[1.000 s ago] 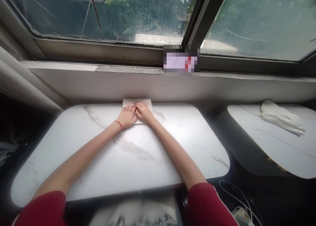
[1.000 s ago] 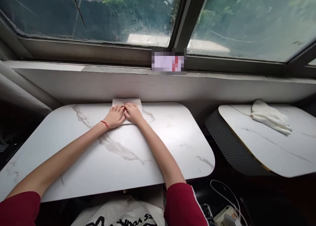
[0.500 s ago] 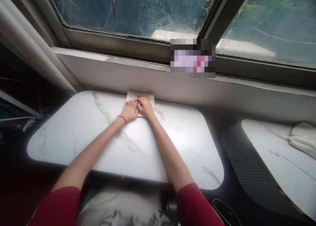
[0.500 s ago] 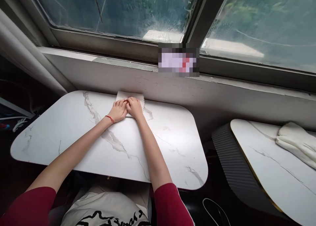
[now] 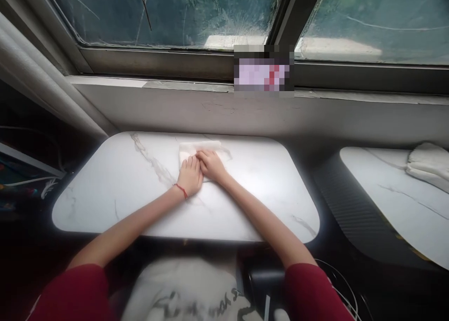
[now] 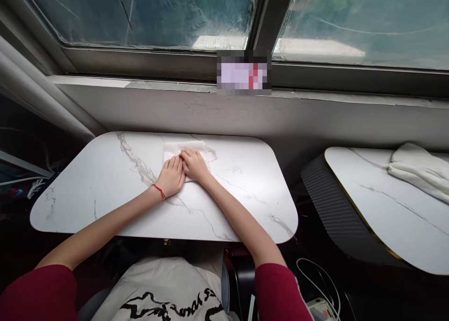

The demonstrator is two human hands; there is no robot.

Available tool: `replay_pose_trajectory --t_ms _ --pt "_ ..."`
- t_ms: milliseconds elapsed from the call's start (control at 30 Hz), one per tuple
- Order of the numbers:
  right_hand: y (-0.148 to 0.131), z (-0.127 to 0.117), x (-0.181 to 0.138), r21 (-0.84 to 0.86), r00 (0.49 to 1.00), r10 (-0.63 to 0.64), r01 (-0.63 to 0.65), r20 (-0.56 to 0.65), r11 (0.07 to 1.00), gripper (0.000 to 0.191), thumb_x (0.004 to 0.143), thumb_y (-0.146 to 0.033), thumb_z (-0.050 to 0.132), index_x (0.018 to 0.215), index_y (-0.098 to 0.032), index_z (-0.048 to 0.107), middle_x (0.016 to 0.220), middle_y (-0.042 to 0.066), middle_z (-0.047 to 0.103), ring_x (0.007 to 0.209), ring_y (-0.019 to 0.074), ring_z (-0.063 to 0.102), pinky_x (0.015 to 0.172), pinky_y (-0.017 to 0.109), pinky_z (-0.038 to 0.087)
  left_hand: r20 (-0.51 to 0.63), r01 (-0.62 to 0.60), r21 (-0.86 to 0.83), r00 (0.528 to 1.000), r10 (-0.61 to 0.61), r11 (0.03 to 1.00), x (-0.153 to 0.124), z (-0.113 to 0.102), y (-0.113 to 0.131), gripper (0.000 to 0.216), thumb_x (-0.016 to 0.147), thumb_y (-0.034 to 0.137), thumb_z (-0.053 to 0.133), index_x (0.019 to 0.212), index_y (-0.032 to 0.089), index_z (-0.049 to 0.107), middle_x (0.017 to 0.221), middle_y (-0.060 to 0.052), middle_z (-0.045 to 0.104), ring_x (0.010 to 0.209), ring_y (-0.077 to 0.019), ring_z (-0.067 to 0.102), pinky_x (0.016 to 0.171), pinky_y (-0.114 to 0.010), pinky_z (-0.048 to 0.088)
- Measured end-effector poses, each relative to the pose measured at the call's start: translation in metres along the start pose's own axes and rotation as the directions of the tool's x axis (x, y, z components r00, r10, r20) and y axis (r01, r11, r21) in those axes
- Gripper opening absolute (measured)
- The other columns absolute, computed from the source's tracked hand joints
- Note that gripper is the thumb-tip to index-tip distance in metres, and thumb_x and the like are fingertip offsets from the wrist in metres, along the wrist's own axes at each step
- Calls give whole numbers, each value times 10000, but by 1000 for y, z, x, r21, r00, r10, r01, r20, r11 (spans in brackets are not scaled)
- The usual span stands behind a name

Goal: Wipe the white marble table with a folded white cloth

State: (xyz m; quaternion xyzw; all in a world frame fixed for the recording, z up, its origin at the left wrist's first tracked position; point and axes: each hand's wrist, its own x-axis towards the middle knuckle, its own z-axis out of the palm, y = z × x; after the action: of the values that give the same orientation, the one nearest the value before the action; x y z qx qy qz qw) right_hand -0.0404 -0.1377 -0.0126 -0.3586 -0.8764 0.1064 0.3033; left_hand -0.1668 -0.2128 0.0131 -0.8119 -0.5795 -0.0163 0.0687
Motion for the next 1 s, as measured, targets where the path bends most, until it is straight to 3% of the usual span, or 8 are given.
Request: replay_pose_trajectory --t_ms 233,433,533,667,767,833,933,1000 --pt "-43 -18 -84 -27 993 -96 94 -72 995 342 933 -136 402 1185 -104 631 1273 182 648 1194 273 555 938 437 456 73 -250 151 968 242 956 -68 -32 36 554 974 317 387 1332 -82 528 1363 -315 543 1266 -403 495 1015 -497 403" --pt "-73 -42 -132 -62 988 -136 132 -71 989 375 924 -132 411 1245 -107 603 1294 171 652 1257 259 558 957 439 505 264 -500 147 851 453 854 -77 -69 57 322 951 242 478 1073 53 708 991 -192 689 905 -296 608 767 -408 477" --pt "-82 -50 -149 -107 996 -34 26 -80 994 404 911 -113 412 1272 -105 591 1324 173 638 1270 253 561 964 432 520 287 -551 88 811 509 830 -73 -69 68 287 939 165 475 1023 47 721 938 -190 692 895 -295 615 736 -402 474" --pt "-87 -57 -173 -222 972 177 -208 -154 953 439 919 -144 410 1323 -152 582 1356 170 603 1262 289 553 962 479 522 171 -570 9 811 560 822 -62 -52 92 310 892 96 480 1094 37 707 1062 -223 696 1005 -322 620 844 -455 481" --pt "-89 -66 -188 -291 889 374 -443 -263 848 400 916 -213 460 1280 -177 621 1287 188 589 1150 323 561 931 511 523 130 -575 -72 805 579 815 -46 -41 124 356 849 107 555 1173 35 684 1193 -254 665 1148 -367 589 988 -544 431" --pt "-89 -73 -196 -352 811 477 -580 -340 735 372 904 -239 494 1243 -183 636 1215 193 584 1080 334 550 905 514 518 151 -546 -157 811 566 823 -32 -38 150 391 847 102 569 1221 38 664 1221 -270 653 1178 -393 582 998 -592 418" --pt "-83 -84 -206 -475 706 549 -708 -448 523 333 912 -221 485 1213 -182 624 1170 190 593 1014 328 554 847 481 507 161 -532 -260 799 579 806 -10 -41 182 417 876 124 584 1285 55 624 1247 -265 640 1174 -388 589 989 -583 431" --pt "-75 -91 -213 -552 663 563 -739 -494 386 319 924 -185 451 1200 -173 612 1127 184 614 965 313 568 791 438 493 133 -589 -292 756 641 754 2 -46 192 449 877 190 639 1302 48 603 1255 -258 625 1179 -365 579 1003 -529 436"
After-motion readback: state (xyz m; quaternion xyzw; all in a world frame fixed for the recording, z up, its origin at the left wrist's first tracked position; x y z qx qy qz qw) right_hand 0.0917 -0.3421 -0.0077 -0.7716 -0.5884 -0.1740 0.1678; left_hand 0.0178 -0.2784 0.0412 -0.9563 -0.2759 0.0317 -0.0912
